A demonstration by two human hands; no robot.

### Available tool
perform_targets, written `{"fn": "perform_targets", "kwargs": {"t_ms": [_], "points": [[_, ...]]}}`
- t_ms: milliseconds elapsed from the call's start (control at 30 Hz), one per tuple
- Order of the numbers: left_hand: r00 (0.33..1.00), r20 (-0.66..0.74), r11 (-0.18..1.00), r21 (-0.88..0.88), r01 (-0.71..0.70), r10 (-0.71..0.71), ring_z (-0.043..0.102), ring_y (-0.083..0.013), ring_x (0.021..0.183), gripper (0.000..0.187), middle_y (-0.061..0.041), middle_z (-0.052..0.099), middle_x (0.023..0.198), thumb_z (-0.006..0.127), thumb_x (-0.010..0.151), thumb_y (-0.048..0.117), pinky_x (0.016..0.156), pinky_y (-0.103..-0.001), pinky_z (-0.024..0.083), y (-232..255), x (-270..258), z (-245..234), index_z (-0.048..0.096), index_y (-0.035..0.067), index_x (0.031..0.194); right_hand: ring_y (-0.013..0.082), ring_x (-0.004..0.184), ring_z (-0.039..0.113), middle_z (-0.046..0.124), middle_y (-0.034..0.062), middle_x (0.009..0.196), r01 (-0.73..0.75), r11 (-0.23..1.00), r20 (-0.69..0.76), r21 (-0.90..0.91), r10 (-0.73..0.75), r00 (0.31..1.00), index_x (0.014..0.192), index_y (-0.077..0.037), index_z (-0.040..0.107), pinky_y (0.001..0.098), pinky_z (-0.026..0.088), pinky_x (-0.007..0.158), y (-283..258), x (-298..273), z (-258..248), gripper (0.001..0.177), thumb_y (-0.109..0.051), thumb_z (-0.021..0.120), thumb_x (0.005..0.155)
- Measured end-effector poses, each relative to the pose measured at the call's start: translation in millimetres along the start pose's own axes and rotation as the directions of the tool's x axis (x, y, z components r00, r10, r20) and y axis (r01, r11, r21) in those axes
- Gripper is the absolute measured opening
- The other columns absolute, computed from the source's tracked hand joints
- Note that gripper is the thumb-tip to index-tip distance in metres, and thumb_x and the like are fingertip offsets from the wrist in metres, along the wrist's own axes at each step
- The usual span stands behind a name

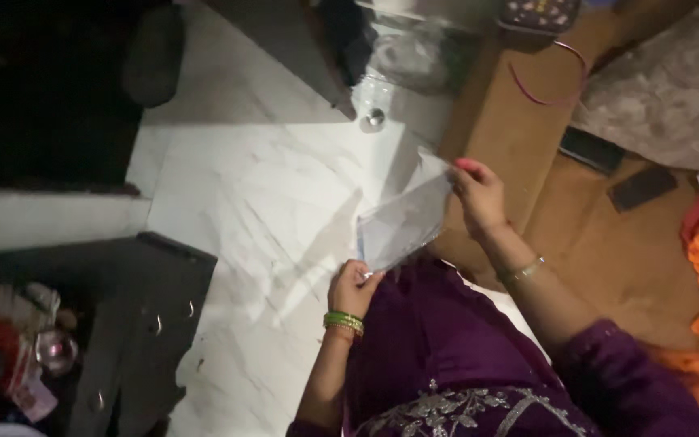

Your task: The person removes hair clips from packaging, places them on a bed, and سپس gathers various small objects including containers, a decorative item, and paper from a bed and floor, placing some in a box and organizing others on a shelf.

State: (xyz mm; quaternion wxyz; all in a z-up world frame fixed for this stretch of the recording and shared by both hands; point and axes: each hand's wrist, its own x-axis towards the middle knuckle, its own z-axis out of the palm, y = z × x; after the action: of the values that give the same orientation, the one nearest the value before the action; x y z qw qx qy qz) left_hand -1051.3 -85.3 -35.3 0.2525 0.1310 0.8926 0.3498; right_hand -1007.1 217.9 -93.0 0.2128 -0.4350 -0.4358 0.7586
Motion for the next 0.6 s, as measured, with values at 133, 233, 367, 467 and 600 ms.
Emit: {"fn": "perform_targets", "kwargs": {"t_ms": [133,233,367,467,600], "points": [[0.772,-0.094,0.755,0.314,-0.576,0.629,0.068,-0.0354,0.091,0.023,-0.013,0.07,0.096,0.083,0.07,0.024,0.076,-0.044,0.055,35.8,68.8,7.3,0.063,0.015,0.073,0.0089,0.077,0.06,0.068,-0.0004,0.091,0.024,0.992,-0.05,-0.125,-0.031,0.998,0.113,-0.004,0.071,0.0231,0.049,0.066,-11.8,55.2,33.8,0.018,-0.009,0.068,0.096],[0.761,0.153,0.745,0.155,-0.649,0.631,0.07,-0.0385,0.096,0.016,-0.017,0.073,0.109,0.075,0.085,0.019,0.078,-0.043,0.058,34.2,127.4,35.6,0.061,0.014,0.089,0.0108,0.069,0.055,0.066,0.0023,0.085,0.048,0.986,-0.109,-0.161,-0.066,0.992,0.113,-0.002,0.073,0.0265,0.045,0.059,-7.6,97.8,57.9,0.018,-0.01,0.07,0.097],[0.846,0.356,0.908,-0.013,-0.419,0.396,0.07,-0.0406,0.089,0.016,-0.021,0.072,0.101,0.065,0.099,0.016,0.075,-0.048,0.057,28.4,194.6,71.5,0.063,0.006,0.112,0.012,0.092,0.073,0.078,0.0063,0.101,0.335,0.895,-0.093,-0.295,-0.376,0.922,0.114,0.0,0.073,0.0249,0.058,0.083,-23.3,137.3,80.2,0.021,-0.012,0.067,0.098],[0.886,0.248,0.92,-0.088,-0.383,0.393,0.071,-0.0344,0.084,0.013,-0.02,0.072,0.096,0.062,0.097,0.015,0.075,-0.045,0.058,29.1,254.0,76.5,0.056,0.005,0.103,0.017,0.098,0.073,0.076,0.0123,0.11,0.351,0.836,-0.134,-0.422,-0.44,0.888,0.118,0.0,0.073,0.0292,0.058,0.085,-40.2,133.0,104.0,0.027,-0.012,0.071,0.094],[0.906,0.21,0.926,-0.175,-0.336,0.368,0.068,-0.0253,0.079,0.018,-0.015,0.071,0.088,0.064,0.094,0.013,0.076,-0.041,0.058,39.1,328.7,88.4,0.049,0.004,0.093,0.0274,0.1,0.069,0.073,0.0144,0.112,0.283,0.79,-0.122,-0.544,-0.408,0.905,0.116,-0.008,0.075,0.0362,0.056,0.089,-49.8,112.7,115.3,0.028,-0.013,0.074,0.088]]}}
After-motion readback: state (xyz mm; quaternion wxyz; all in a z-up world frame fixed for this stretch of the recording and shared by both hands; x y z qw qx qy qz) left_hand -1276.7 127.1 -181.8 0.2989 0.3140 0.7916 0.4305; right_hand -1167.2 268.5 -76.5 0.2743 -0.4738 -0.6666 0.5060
